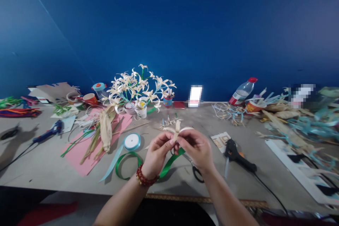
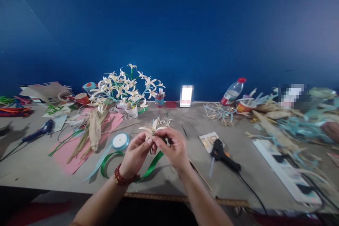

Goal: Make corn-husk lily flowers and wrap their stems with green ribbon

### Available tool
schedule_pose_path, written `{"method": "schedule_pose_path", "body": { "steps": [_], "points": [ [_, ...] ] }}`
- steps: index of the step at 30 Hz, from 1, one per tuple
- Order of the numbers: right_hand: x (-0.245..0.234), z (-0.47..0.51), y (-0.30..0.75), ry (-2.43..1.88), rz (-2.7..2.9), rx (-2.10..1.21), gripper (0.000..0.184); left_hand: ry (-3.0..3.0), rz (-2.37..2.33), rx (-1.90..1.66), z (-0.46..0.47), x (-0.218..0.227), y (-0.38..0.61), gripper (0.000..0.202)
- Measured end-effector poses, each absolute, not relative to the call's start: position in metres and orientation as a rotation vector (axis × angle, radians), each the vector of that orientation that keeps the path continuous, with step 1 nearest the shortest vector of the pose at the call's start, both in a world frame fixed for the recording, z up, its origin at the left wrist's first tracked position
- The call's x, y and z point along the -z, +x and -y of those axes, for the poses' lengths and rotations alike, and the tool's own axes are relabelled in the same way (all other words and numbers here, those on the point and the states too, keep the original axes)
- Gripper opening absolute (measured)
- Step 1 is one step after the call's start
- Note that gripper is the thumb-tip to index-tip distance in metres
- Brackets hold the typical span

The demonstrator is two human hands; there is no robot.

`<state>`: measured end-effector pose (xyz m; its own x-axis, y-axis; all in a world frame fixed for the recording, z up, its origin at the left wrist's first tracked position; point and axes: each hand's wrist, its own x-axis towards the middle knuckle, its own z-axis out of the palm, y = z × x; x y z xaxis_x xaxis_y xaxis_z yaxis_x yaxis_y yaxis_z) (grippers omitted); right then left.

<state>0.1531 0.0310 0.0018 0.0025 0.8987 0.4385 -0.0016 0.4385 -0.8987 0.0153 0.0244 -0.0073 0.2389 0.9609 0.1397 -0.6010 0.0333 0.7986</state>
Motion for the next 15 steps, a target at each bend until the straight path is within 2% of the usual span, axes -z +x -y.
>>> {"method": "schedule_pose_path", "body": {
  "steps": [8,15],
  "points": [
    [-0.0063,-0.0292,0.1489,-0.957,1.494,-0.623,0.015,1.016,-0.644,-1.434,-0.0241,0.0100,0.0166,0.006],
    [-0.0075,-0.0281,0.1477,-0.925,1.487,-0.726,0.020,0.955,-0.571,-1.465,-0.0226,0.0110,0.0182,0.004]
  ]
}}
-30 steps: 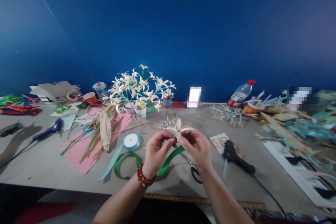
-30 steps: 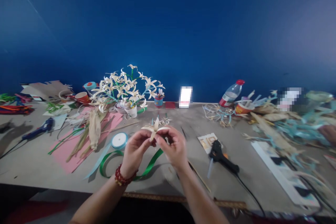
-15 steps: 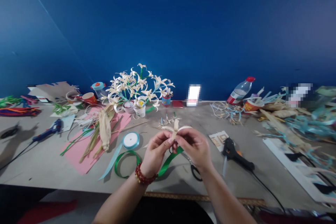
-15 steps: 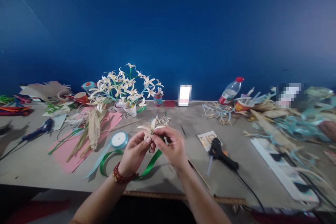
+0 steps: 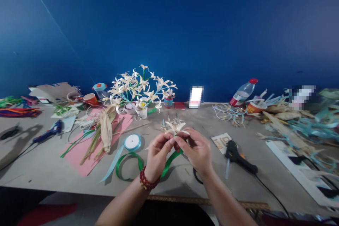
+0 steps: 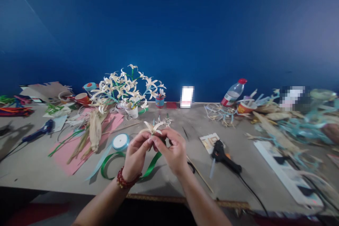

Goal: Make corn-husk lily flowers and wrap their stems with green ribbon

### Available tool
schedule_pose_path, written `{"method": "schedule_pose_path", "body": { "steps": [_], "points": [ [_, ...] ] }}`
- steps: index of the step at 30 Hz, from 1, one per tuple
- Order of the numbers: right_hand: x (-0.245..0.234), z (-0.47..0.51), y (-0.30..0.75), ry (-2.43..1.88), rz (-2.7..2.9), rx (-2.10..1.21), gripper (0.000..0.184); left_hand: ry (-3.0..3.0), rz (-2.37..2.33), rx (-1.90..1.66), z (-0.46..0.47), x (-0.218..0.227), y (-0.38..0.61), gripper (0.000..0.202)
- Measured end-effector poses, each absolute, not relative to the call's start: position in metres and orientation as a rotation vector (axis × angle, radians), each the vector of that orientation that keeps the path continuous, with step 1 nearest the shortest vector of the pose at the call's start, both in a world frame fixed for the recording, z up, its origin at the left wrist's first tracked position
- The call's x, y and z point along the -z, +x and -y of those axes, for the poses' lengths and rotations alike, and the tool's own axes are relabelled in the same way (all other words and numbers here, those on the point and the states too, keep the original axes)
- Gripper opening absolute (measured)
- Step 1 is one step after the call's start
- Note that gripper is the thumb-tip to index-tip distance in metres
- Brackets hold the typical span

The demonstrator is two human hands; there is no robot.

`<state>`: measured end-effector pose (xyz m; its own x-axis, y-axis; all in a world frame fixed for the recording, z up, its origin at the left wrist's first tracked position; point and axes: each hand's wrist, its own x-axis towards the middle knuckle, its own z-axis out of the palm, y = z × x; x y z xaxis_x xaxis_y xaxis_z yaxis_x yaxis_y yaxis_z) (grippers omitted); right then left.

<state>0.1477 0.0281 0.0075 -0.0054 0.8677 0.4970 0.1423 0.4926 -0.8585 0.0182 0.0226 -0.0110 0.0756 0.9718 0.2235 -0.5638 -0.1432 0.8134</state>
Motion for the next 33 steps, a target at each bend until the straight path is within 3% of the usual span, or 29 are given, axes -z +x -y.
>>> {"method": "schedule_pose_path", "body": {
  "steps": [10,18,24,33],
  "points": [
    [-0.007,-0.035,0.150,-0.780,1.358,-1.159,0.009,0.880,-0.422,-1.274,-0.031,0.014,0.006,0.008],
    [-0.011,-0.037,0.153,-0.923,1.556,-0.812,0.013,1.015,-0.592,-1.349,-0.031,0.014,0.006,0.010],
    [-0.012,-0.037,0.152,-0.927,1.576,-0.755,0.017,1.094,-0.685,-1.432,-0.027,0.014,0.009,0.010],
    [-0.011,-0.040,0.157,-0.838,1.507,-1.063,0.015,0.982,-0.544,-1.356,-0.028,0.017,0.009,0.010]
  ]
}}
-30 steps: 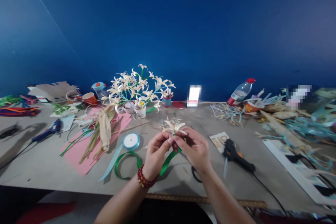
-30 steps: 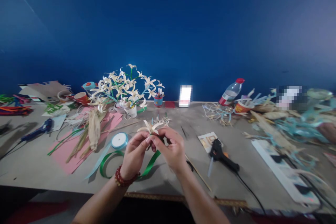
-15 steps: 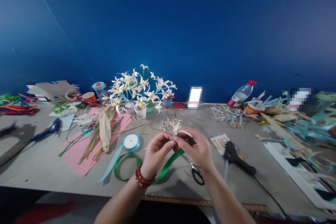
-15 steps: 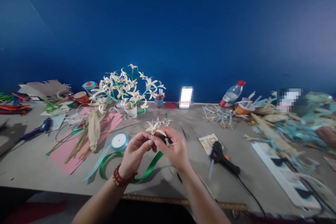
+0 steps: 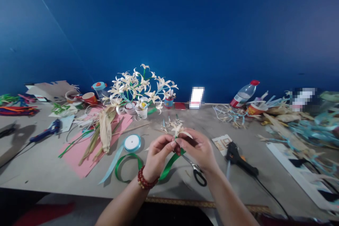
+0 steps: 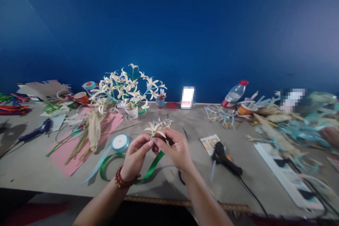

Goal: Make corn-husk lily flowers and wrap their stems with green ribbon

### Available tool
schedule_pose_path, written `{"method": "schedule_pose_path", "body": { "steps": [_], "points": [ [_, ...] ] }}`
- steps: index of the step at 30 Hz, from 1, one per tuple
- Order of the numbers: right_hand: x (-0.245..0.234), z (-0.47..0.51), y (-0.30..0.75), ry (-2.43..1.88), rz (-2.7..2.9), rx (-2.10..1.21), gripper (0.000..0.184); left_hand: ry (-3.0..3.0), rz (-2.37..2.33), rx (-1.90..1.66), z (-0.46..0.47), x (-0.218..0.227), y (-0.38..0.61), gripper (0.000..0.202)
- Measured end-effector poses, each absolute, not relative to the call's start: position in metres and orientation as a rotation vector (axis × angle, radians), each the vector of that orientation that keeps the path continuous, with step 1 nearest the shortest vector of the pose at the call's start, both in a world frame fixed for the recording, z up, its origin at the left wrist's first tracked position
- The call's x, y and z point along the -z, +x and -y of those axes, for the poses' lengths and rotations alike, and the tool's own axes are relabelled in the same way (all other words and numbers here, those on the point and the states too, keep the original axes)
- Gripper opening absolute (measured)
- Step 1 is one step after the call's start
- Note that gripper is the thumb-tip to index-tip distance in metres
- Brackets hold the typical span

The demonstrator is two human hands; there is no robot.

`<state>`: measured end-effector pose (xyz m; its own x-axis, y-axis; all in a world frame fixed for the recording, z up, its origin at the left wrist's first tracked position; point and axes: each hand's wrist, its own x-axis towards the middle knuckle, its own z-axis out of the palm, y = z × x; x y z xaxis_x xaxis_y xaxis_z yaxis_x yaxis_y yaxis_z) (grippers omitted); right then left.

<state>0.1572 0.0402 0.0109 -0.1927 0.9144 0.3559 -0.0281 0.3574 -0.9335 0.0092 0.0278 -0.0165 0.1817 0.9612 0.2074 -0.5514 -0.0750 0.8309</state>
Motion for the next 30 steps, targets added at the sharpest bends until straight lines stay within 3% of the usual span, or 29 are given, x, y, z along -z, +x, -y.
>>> {"method": "schedule_pose_path", "body": {
  "steps": [5,11,17,30],
  "points": [
    [-0.0119,-0.0401,0.1580,-0.785,1.457,-1.180,0.010,0.974,-0.501,-1.269,-0.0324,0.0169,0.0094,0.015],
    [-0.0105,-0.0390,0.1563,-0.978,1.457,-0.848,0.003,1.070,-0.723,-1.405,-0.0283,0.0148,0.0125,0.012],
    [-0.0103,-0.0372,0.1556,-0.912,1.534,-0.788,0.009,1.028,-0.671,-1.400,-0.0245,0.0159,0.0161,0.012],
    [-0.0101,-0.0366,0.1584,-0.725,1.385,-1.230,0.013,0.811,-0.463,-1.226,-0.0307,0.0157,0.0112,0.019]
  ]
}}
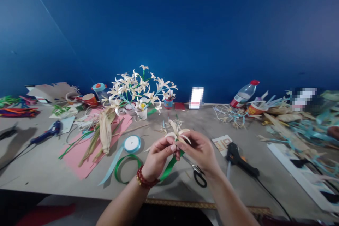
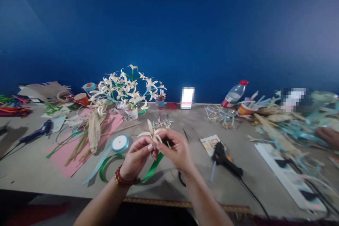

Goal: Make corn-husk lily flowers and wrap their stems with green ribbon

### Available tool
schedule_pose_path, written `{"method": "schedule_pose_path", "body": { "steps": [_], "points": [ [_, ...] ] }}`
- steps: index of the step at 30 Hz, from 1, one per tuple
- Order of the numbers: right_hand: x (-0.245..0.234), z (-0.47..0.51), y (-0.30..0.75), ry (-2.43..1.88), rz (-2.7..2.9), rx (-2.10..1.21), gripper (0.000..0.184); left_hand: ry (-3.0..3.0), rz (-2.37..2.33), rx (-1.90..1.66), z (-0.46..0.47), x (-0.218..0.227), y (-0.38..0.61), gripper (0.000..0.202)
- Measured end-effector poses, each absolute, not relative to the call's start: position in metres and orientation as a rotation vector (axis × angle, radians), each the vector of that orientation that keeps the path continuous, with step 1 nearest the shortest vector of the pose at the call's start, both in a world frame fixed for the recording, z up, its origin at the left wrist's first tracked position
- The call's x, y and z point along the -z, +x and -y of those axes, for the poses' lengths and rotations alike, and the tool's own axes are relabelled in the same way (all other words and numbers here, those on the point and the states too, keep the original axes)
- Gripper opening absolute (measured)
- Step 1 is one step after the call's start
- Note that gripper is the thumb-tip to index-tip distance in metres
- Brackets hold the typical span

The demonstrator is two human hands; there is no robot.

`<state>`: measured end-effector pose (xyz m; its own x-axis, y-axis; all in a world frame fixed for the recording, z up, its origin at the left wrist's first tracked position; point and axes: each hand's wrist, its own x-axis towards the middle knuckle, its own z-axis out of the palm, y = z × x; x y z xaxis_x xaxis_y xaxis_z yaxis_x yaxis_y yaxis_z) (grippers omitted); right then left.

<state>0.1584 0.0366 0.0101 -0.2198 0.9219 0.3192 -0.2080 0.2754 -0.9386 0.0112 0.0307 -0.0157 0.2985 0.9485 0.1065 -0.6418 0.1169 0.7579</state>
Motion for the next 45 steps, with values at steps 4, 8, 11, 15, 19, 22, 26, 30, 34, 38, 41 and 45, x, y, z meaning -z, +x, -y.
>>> {"method": "schedule_pose_path", "body": {
  "steps": [4,8,11,15,19,22,26,30,34,38,41,45],
  "points": [
    [-0.018,-0.036,0.158,-0.672,1.389,-1.313,0.019,0.840,-0.429,-1.145,-0.034,0.015,0.008,0.020],
    [-0.024,-0.035,0.157,-0.651,1.347,-1.410,0.021,0.859,-0.383,-1.083,-0.034,0.014,0.008,0.021],
    [-0.023,-0.036,0.157,-0.763,1.357,-1.283,0.021,0.854,-0.446,-1.188,-0.031,0.015,0.011,0.021],
    [-0.020,-0.037,0.157,-0.882,1.472,-1.019,0.016,0.887,-0.573,-1.355,-0.028,0.014,0.014,0.019],
    [-0.017,-0.038,0.154,-0.826,1.464,-1.078,0.015,0.817,-0.525,-1.359,-0.027,0.008,0.016,0.015],
    [-0.019,-0.036,0.152,-0.807,1.440,-1.153,0.018,0.746,-0.522,-1.347,-0.027,0.006,0.015,0.020],
    [-0.024,-0.033,0.151,-0.815,1.403,-1.248,0.021,0.732,-0.503,-1.263,-0.029,0.009,0.011,0.024],
    [-0.024,-0.032,0.152,-0.822,1.407,-1.312,0.020,0.739,-0.441,-1.118,-0.031,0.015,0.007,0.026],
    [-0.021,-0.033,0.156,-0.890,1.528,-1.106,0.013,0.809,-0.467,-1.146,-0.032,0.017,0.005,0.020],
    [-0.021,-0.032,0.157,-1.000,1.681,-0.712,0.006,1.033,-0.684,-1.441,-0.032,0.016,0.000,0.015],
    [-0.021,-0.031,0.156,-1.014,1.744,-0.611,0.007,1.105,-0.750,-1.495,-0.033,0.013,-0.003,0.017],
    [-0.021,-0.028,0.154,-0.998,1.771,-0.548,0.007,1.120,-0.740,-1.502,-0.031,0.011,-0.001,0.013]
  ]
}}
